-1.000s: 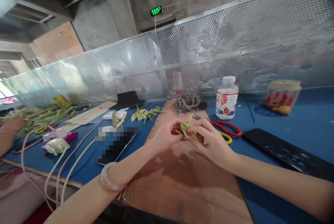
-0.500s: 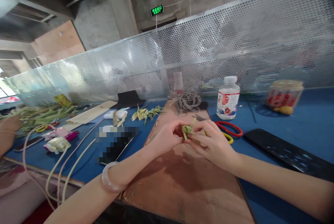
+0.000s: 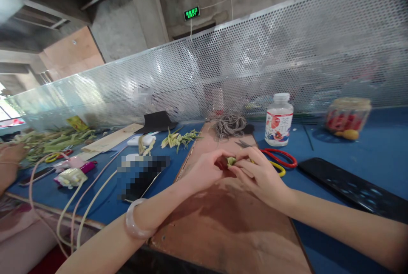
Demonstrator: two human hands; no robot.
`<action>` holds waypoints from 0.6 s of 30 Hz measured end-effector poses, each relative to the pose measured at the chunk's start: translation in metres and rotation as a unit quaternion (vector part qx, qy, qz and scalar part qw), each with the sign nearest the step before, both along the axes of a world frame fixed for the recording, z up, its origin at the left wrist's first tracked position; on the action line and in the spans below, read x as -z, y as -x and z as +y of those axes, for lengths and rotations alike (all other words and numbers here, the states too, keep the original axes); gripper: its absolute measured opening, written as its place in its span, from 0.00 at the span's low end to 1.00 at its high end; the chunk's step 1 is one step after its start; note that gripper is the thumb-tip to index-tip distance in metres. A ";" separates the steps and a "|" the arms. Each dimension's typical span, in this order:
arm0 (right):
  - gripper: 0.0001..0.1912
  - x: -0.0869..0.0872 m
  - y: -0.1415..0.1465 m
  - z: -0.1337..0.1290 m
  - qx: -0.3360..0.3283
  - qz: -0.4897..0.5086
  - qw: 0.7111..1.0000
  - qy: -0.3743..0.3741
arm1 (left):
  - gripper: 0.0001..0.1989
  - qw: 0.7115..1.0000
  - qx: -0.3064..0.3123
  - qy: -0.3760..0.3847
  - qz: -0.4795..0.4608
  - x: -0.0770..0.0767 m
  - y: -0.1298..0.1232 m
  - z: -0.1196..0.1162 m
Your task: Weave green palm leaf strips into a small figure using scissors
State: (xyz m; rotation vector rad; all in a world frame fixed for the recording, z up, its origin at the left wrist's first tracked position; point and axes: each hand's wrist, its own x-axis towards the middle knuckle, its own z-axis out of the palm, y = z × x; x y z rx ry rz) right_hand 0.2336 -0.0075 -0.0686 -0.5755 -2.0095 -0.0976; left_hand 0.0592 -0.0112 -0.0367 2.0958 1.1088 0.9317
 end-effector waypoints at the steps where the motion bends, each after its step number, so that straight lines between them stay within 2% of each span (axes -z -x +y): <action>1: 0.06 -0.001 0.000 -0.001 -0.005 0.005 1.000 0.011 | 0.15 1.000 -0.001 0.010 -0.010 -0.001 0.000 0.000; 8: 0.11 -0.006 0.001 -0.004 -0.042 0.051 0.995 0.074 | 0.16 0.992 0.020 0.080 -0.094 -0.001 0.001 0.006; 13: 0.09 -0.009 0.003 -0.006 -0.049 0.088 0.987 0.126 | 0.17 0.992 0.005 0.063 -0.114 -0.002 0.004 0.009; 18: 0.11 -0.009 0.004 -0.007 -0.047 0.112 0.971 0.207 | 0.18 0.989 0.009 0.071 -0.133 -0.002 0.006 0.011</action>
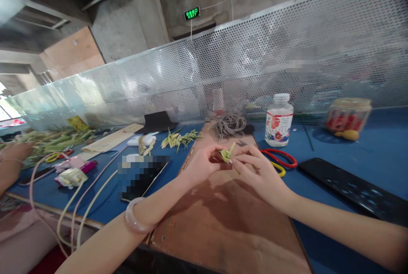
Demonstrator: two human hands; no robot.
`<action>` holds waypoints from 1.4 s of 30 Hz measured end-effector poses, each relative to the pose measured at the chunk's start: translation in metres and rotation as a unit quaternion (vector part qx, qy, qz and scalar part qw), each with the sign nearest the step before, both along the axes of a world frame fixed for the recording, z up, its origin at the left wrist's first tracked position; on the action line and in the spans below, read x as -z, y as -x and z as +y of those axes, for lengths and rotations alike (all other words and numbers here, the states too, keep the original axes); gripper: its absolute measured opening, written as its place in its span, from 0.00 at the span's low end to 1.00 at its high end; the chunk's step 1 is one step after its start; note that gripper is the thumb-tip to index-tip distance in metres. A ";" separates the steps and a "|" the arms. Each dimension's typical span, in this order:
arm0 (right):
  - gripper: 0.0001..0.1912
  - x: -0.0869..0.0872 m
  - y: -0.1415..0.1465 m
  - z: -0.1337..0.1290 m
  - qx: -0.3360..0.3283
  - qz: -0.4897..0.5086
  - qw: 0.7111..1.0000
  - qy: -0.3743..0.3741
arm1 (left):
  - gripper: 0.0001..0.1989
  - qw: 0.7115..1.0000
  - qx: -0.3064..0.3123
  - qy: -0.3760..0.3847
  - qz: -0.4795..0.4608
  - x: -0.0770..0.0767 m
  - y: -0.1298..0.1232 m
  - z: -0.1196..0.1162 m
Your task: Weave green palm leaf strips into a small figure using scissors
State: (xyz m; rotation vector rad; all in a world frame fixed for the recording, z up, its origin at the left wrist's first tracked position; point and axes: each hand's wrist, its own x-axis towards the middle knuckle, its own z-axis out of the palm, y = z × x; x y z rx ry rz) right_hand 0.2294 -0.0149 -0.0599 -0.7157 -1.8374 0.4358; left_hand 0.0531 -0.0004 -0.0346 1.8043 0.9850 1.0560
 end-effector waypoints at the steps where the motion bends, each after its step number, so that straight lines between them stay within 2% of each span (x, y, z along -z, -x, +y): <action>1: 0.12 0.000 0.000 0.000 -0.002 0.000 1.000 0.007 | 0.18 1.000 0.004 -0.001 -0.001 0.000 0.000 0.000; 6: 0.12 0.002 0.000 0.004 -0.002 -0.002 1.000 0.019 | 0.19 1.000 0.013 -0.015 0.015 0.002 0.001 0.000; 13: 0.10 0.002 0.000 0.007 -0.023 -0.013 0.999 -0.025 | 0.17 0.998 0.056 -0.006 0.013 0.003 0.006 0.000; 23: 0.08 0.004 0.001 0.003 -0.042 -0.046 0.997 -0.039 | 0.14 0.999 0.036 -0.010 0.036 0.001 0.005 -0.001; 35: 0.10 0.004 0.001 0.002 -0.031 -0.021 0.999 0.024 | 0.11 1.000 0.014 -0.022 0.016 -0.002 -0.002 -0.005; 39: 0.08 0.004 0.002 0.002 -0.013 -0.008 0.997 0.071 | 0.12 0.999 0.021 -0.024 0.009 0.001 -0.001 -0.003; 42: 0.09 0.005 0.002 0.003 -0.028 0.007 0.994 0.104 | 0.12 0.999 0.023 -0.024 0.007 0.002 0.000 -0.002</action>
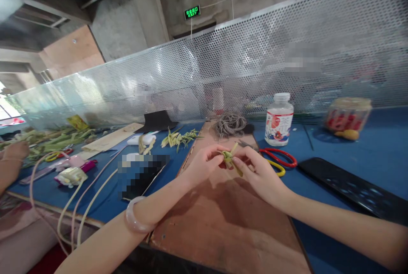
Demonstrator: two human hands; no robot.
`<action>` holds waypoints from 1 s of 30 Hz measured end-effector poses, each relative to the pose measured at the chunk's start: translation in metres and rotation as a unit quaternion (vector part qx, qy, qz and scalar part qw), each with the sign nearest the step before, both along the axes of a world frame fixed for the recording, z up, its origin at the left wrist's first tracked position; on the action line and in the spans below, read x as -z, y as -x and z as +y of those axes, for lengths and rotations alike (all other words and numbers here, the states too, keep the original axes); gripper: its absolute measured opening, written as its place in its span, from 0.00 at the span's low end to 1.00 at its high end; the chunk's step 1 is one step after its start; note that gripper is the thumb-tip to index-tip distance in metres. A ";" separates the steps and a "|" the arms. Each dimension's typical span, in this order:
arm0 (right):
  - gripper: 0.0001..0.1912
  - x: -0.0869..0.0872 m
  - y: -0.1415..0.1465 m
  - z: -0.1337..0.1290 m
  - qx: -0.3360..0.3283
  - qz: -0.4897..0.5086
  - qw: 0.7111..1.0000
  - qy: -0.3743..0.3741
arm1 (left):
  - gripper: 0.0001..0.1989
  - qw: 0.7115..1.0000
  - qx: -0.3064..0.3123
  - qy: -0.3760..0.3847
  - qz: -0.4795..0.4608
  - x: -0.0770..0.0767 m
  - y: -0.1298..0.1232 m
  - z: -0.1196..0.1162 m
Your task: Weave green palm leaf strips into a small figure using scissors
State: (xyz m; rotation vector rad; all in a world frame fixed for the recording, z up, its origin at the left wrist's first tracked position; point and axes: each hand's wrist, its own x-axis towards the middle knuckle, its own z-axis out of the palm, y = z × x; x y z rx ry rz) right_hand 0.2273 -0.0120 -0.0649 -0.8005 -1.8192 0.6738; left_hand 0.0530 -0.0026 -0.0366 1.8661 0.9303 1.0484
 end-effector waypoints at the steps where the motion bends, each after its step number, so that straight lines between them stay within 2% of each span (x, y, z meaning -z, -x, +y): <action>1: 0.10 0.000 0.000 0.001 -0.012 0.005 1.000 0.011 | 0.12 1.000 0.001 0.000 0.000 0.000 0.000 0.000; 6: 0.12 0.004 0.001 0.006 -0.061 0.017 0.997 0.050 | 0.11 1.000 -0.003 0.011 -0.001 -0.003 0.000 -0.002; 15: 0.13 0.005 -0.001 0.011 -0.063 0.031 0.995 0.068 | 0.14 1.000 0.003 0.031 0.003 -0.001 0.002 -0.001; 21: 0.10 0.010 0.000 0.014 -0.040 0.059 0.994 0.081 | 0.13 0.999 -0.028 0.037 -0.025 -0.004 -0.001 -0.002; 27: 0.15 0.015 -0.003 0.019 -0.017 0.002 1.000 -0.015 | 0.13 0.996 -0.052 0.058 -0.049 -0.005 0.000 -0.002; 30: 0.15 0.013 -0.003 0.016 0.005 -0.003 1.000 -0.023 | 0.12 0.997 -0.041 0.050 -0.031 -0.002 0.001 0.000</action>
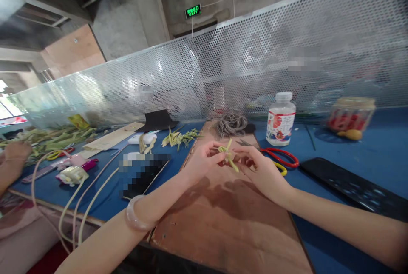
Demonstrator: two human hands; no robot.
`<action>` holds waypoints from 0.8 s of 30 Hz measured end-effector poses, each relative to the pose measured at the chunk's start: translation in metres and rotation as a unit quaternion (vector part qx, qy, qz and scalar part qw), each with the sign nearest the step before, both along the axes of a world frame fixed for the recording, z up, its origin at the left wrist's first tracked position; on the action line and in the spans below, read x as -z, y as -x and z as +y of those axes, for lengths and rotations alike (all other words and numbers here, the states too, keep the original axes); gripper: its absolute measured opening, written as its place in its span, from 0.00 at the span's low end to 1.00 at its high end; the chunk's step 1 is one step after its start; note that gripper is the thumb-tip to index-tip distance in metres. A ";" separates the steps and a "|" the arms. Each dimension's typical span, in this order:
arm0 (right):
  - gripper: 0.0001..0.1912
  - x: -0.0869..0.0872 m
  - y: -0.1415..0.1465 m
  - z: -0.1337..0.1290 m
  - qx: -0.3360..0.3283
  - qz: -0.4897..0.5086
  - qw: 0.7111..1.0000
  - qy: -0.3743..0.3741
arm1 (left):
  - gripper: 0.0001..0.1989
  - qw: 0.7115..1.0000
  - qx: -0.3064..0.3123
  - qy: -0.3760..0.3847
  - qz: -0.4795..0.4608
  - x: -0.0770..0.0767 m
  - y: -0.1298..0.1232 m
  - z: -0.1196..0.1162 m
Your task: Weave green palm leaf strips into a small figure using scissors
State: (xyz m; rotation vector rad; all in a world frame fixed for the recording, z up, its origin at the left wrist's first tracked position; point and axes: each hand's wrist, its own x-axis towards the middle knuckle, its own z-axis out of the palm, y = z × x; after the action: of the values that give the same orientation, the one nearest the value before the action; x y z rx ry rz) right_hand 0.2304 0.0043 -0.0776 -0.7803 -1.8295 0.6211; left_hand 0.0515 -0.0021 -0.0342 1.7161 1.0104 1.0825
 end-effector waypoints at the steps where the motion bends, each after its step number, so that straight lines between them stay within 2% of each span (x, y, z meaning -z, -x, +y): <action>1: 0.14 -0.001 0.000 -0.001 0.012 -0.004 1.000 -0.001 | 0.12 1.000 0.007 -0.005 0.009 0.001 0.000 0.001; 5: 0.11 -0.004 0.000 -0.004 0.027 -0.027 0.999 -0.012 | 0.12 0.999 0.045 -0.003 0.015 0.002 0.001 0.003; 10: 0.04 -0.004 -0.001 -0.004 -0.035 -0.019 0.999 0.004 | 0.11 0.997 0.075 0.003 0.022 0.000 0.000 -0.002; 12: 0.05 -0.004 -0.002 -0.005 -0.050 -0.004 0.999 0.018 | 0.10 0.996 0.078 -0.009 0.039 0.000 0.000 -0.004; 18: 0.14 -0.005 0.001 -0.007 -0.077 0.027 0.990 0.112 | 0.09 0.996 0.073 -0.009 0.048 0.000 0.000 -0.004; 24: 0.17 -0.003 0.005 -0.004 -0.118 0.084 0.961 0.236 | 0.07 0.995 0.075 -0.015 0.065 -0.002 0.000 -0.006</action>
State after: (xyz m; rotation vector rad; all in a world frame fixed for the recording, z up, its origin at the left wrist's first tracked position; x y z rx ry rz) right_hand 0.2249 0.0002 -0.0750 -0.7902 -1.6455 1.2740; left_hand 0.0511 -0.0076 -0.0322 1.8758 0.9326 0.9036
